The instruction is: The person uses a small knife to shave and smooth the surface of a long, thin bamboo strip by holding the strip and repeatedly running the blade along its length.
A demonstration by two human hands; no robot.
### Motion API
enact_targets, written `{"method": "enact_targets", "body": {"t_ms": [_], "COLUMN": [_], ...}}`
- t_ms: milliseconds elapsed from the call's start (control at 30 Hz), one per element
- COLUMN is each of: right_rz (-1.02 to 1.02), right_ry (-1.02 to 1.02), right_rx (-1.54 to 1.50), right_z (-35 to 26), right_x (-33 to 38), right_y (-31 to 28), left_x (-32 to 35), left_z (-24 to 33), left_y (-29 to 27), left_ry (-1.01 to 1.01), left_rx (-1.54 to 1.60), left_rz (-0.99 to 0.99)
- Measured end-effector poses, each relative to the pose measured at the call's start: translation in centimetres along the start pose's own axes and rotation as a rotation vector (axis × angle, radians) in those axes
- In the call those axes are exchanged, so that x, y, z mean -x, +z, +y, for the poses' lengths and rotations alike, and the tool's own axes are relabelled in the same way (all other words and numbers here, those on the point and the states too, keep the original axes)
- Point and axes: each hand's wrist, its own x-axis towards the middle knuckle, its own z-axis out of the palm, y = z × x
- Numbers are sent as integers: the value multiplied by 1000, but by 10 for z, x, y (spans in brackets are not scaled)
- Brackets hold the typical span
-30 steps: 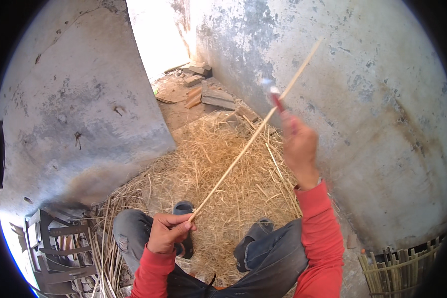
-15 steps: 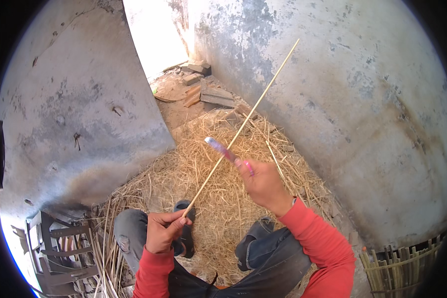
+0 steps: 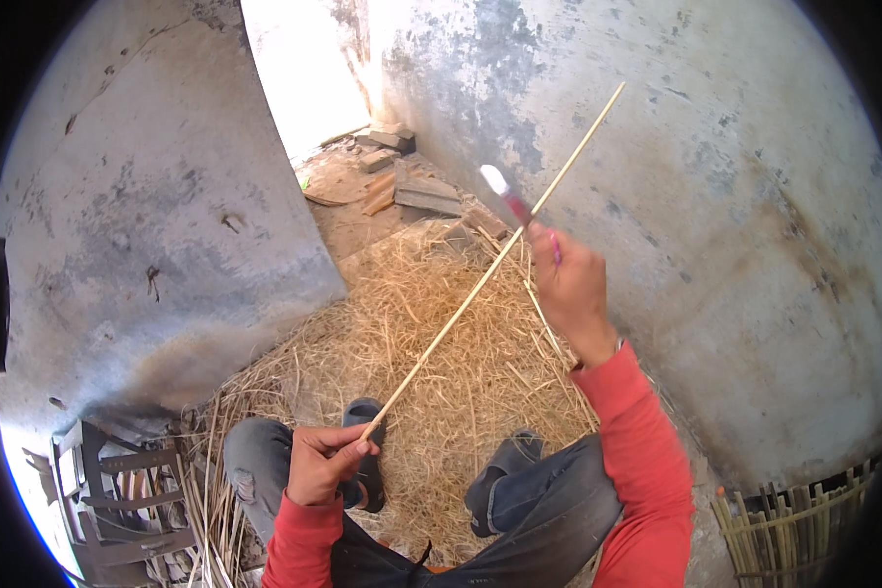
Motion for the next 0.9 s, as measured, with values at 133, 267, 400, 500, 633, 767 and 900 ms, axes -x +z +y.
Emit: {"method": "enact_targets", "body": {"t_ms": [133,267,400,500,633,767,900], "right_rz": [43,-215,-411,-169,107,-85,-231], "right_ry": [-73,-182,-199,-229,-157,-276,-334], "right_rx": [17,-82,-28,-44,31,-24,9], "right_z": [11,-16,-40,-32,-14,-25,-50], "right_x": [-11,41,74,43,-17,5,37], "right_y": [-1,41,43,34,3,18,29], "left_x": [2,1,-1,2,3,4,5], "left_z": [-2,0,-1,2,3,3,6], "left_y": [3,3,0,-2,-2,-9,-11], "left_ry": [45,75,94,83,58,54,57], "left_rx": [12,-45,-48,-29,47,62,50], "left_rz": [6,73,69,53,-15,-37,29]}}
